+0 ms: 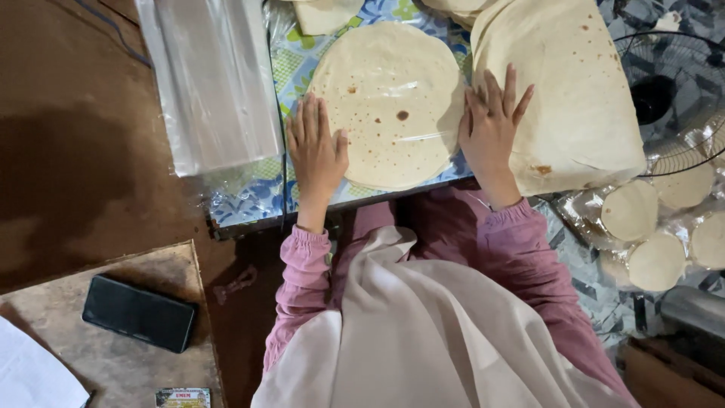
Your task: The person places thin circular flatbreads into clear plastic bags by hand and stacks the packaged breads together on the work surface.
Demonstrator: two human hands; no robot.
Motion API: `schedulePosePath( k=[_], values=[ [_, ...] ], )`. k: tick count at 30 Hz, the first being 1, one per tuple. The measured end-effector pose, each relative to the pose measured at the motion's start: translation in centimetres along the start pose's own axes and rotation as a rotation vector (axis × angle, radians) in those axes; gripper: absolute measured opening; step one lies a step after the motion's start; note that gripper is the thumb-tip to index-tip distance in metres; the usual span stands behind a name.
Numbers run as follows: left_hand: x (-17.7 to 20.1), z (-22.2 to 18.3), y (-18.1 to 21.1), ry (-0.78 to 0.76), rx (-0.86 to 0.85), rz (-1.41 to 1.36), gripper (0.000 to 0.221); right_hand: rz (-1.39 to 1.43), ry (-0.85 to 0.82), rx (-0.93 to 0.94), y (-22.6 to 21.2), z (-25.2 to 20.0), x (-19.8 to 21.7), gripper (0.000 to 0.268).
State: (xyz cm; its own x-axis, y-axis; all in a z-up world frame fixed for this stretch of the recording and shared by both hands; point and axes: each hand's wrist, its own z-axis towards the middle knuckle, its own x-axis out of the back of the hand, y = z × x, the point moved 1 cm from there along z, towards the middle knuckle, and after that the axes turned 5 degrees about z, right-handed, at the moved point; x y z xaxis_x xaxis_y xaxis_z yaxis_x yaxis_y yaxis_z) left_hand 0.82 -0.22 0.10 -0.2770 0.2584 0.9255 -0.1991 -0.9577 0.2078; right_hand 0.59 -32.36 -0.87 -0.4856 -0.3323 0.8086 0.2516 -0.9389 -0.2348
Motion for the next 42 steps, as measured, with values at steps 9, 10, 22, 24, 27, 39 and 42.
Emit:
schedulePosePath(
  k=[9, 10, 22, 24, 27, 39, 42],
  values=[
    [0.7, 0.2, 0.4, -0.038, -0.019, -0.002, 0.073, 0.077, -0.136, -0.222, 8.0, -1.5, 3.5, 0.082],
    [0.7, 0.4, 0.5, -0.033, -0.027, -0.009, 0.073, 0.068, -0.128, -0.224, 7.7, -1.0, 3.8, 0.082],
    [0.4, 0.1, 0.2, -0.012, -0.006, -0.061, 0.071, 0.216, -0.041, -0.181, 5.1, -1.6, 2.6, 0.026],
    [0.0, 0.1, 0.1, 0.014, -0.013, -0.059, 0.071, 0.446, -0.17, -0.341, 4.5, 0.4, 5.4, 0.024],
    [-0.6, 0.0, -0.3, 0.007, -0.031, -0.031, 0.073, 0.267, -0.329, 0.124, 3.1, 1.7, 9.0, 0.072],
    [-0.7, -0.2, -0.2, -0.024, -0.027, -0.017, 0.09, 0.289, -0.276, -0.55, 9.3, -1.1, 3.5, 0.022],
    [-0.3, -0.1, 0.0, -0.018, -0.025, -0.027, 0.089, 0.537, 0.311, -0.538, 15.6, -2.6, 0.8, 0.017]
  ],
)
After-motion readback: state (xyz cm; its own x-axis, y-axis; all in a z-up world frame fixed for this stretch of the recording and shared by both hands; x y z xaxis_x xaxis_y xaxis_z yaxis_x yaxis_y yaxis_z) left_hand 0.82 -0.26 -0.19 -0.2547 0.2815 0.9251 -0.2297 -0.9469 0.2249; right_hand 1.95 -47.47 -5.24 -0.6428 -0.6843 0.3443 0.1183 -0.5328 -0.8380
